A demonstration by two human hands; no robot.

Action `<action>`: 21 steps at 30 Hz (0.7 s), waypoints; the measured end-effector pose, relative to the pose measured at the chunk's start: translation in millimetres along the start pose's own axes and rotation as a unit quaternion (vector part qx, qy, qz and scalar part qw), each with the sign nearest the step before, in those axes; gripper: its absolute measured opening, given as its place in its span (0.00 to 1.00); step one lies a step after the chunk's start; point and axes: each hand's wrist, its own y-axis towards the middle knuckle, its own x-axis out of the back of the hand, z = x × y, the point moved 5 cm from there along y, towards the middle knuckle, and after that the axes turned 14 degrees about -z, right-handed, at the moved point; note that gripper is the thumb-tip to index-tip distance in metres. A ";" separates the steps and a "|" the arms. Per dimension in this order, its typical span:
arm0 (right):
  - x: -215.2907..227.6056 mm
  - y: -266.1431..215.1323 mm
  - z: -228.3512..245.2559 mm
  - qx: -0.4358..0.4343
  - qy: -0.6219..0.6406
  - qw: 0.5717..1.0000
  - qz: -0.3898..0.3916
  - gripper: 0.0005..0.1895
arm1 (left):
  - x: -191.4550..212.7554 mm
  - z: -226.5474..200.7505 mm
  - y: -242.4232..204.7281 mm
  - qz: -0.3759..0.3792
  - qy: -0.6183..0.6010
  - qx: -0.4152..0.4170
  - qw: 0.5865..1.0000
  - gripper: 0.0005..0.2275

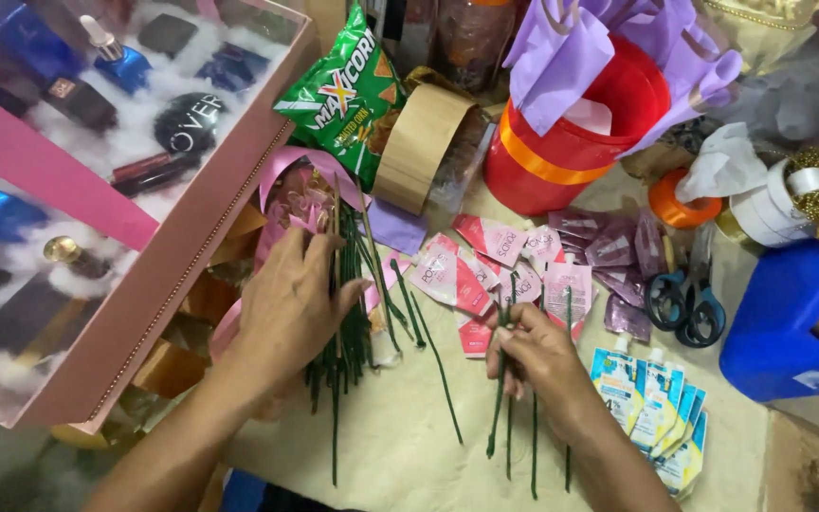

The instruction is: The person assembles decorative flower sticks by attaching small pink packets to green stems using adhesive, gathering them into a bundle, and securing the bundle with pink and gold ribbons.

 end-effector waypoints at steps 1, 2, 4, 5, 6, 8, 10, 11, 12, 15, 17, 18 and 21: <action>-7.6 8.6 -4.9 0.000 0.000 1.000 0.002 0.06 | 0.4 1.2 -2.3 0.000 0.002 0.001 1.000 0.23; -17.5 15.7 -5.0 0.051 -0.013 0.998 0.034 0.09 | -4.3 6.1 -6.1 0.051 0.023 0.040 0.998 0.27; -32.0 26.5 -0.7 0.103 -0.026 0.992 0.067 0.14 | -7.7 12.5 -11.4 0.100 0.045 0.080 0.991 0.31; -37.8 30.6 2.6 0.108 -0.080 0.988 0.075 0.15 | -8.3 15.3 -13.1 0.117 0.041 0.096 0.988 0.30; -43.1 34.4 5.9 0.112 -0.133 0.981 0.082 0.16 | -8.9 18.0 -14.8 0.134 0.037 0.112 0.984 0.29; -51.4 22.3 27.9 0.128 -0.223 0.964 0.073 0.17 | -10.0 20.7 -17.0 0.130 0.035 0.110 0.985 0.28; -57.9 14.8 38.7 0.144 -0.310 0.938 0.063 0.17 | -8.4 20.2 -17.4 0.125 0.033 0.109 0.986 0.26; -59.2 14.0 38.2 0.150 -0.367 0.917 0.050 0.20 | -7.7 18.6 -17.6 0.139 0.032 0.114 0.983 0.26; -59.2 12.5 37.0 0.153 -0.422 0.893 0.035 0.23 | -8.0 16.3 -18.0 0.154 0.030 0.117 0.981 0.27; -60.9 9.6 33.0 0.151 -0.461 0.874 0.028 0.24 | -10.2 15.0 -17.4 0.161 0.023 0.118 0.980 0.26; -59.8 8.9 33.5 0.151 -0.462 0.873 0.024 0.24 | -9.1 13.8 -17.1 0.158 0.024 0.115 0.980 0.26; -59.2 8.4 33.8 0.152 -0.463 0.873 0.021 0.25 | -8.2 13.1 -17.2 0.156 0.026 0.113 0.981 0.25; -56.7 5.3 35.0 0.156 -0.458 0.875 0.011 0.23 | -7.9 13.8 -20.1 0.144 0.018 0.102 0.984 0.25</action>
